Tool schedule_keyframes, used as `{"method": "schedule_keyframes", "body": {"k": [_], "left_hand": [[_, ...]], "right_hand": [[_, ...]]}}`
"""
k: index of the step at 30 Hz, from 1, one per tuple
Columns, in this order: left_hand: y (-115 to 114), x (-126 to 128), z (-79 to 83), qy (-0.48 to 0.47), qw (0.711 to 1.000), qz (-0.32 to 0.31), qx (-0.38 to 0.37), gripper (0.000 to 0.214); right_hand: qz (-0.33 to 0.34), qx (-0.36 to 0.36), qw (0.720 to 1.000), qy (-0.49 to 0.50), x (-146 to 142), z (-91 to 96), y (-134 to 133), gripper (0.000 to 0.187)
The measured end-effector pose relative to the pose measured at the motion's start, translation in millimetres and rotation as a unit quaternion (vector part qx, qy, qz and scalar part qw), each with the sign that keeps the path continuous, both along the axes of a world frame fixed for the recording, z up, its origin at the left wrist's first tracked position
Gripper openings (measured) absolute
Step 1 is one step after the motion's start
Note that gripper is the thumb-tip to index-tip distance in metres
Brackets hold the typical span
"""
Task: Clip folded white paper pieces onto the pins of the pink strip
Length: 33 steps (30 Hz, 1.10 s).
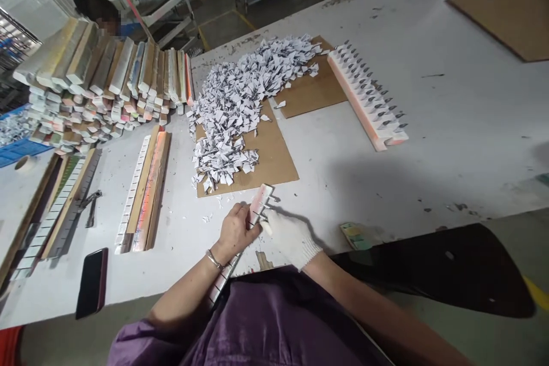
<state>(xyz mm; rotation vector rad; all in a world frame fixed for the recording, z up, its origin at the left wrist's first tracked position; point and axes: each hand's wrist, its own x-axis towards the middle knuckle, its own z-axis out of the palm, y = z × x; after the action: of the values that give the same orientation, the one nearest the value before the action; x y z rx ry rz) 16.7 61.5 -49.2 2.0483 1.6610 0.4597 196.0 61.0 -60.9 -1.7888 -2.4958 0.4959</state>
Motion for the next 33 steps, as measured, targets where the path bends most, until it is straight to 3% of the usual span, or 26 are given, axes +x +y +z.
{"method": "schedule_keyframes", "body": {"k": [6,14,21,24,29,33], "left_hand": [[5,4,5.5,0.034,0.999,-0.001,-0.015,0.015],[12,5,28.8,-0.012,1.0,0.006,0.001,0.013],[44,25,8.5,-0.004,0.998,0.059,0.019,0.034],[43,6,7.0,-0.045,0.994,0.071,0.065,0.036],[49,-52,9.6,-0.03,0.963,0.244,0.107,0.005],[61,-73,6.3,-0.05,0.959,0.262,0.092,0.007]], "right_hand": [[-0.07,0.103,0.984,0.13,33,-28.1,-30,0.034],[-0.084,0.071,0.987,0.114,25,-30.6,-23,0.035],[-0.08,0.067,0.988,0.111,30,-35.0,-28,0.037],[-0.078,0.091,0.985,0.128,31,-36.8,-31,0.041],[-0.077,0.106,0.983,0.127,30,-36.5,-30,0.04],[-0.077,0.093,0.985,0.124,29,-36.4,-27,0.037]]}}
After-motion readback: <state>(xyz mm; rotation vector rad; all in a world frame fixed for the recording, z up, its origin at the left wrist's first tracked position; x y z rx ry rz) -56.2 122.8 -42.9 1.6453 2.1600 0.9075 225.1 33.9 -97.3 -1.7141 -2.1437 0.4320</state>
